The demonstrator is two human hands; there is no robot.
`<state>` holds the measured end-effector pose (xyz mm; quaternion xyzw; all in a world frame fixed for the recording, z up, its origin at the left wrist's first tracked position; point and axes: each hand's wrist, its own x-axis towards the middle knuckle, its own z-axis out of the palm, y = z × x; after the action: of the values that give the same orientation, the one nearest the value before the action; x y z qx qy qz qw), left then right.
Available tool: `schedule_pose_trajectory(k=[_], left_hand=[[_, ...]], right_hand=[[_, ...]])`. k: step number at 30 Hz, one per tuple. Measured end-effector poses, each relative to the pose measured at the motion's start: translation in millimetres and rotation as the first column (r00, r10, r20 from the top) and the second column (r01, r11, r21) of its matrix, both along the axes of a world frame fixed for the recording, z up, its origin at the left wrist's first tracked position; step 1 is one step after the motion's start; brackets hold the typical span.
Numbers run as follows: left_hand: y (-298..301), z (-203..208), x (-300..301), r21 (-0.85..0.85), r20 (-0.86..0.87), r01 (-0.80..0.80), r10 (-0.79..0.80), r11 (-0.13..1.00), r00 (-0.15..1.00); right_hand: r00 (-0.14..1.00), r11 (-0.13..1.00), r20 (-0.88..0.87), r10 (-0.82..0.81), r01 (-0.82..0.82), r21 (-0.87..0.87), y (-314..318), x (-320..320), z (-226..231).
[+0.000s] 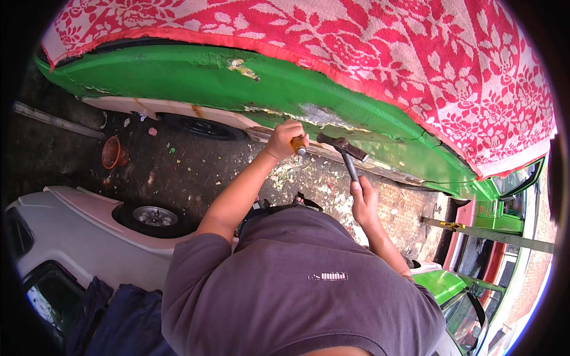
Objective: The person uses a hammer and a chisel to chip away at a green vehicle panel, likely removing paint or rust. The person repeatedly strikes the chisel against the panel surface while holding it in place with the other hand.
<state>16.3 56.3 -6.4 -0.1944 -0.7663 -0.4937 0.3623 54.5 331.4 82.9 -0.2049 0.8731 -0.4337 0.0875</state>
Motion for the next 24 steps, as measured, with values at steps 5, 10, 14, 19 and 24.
schedule_pose_trajectory(k=[5,10,14,19,24], left_hand=[[2,4,-3,0.020,0.040,-0.024,0.023,1.000,0.999],[1,2,-3,0.014,0.026,-0.051,0.051,0.999,0.998],[3,1,-2,0.013,0.013,-0.034,0.034,0.999,0.999],[3,1,-1,0.041,0.014,-0.044,0.044,0.998,0.999],[1,3,-2,0.071,-0.007,-0.039,0.039,0.997,0.999]], right_hand=[[0.997,0.995,-0.065,0.031,-0.025,0.102,-1,12,-1],[0.993,0.997,-0.098,0.069,-0.067,0.028,6,17,2],[0.996,0.973,-0.044,0.083,-0.072,0.220,-6,8,2],[0.993,0.996,-0.101,0.063,-0.056,0.075,-2,19,0],[0.995,0.995,-0.063,0.076,-0.072,0.064,-2,19,1]])
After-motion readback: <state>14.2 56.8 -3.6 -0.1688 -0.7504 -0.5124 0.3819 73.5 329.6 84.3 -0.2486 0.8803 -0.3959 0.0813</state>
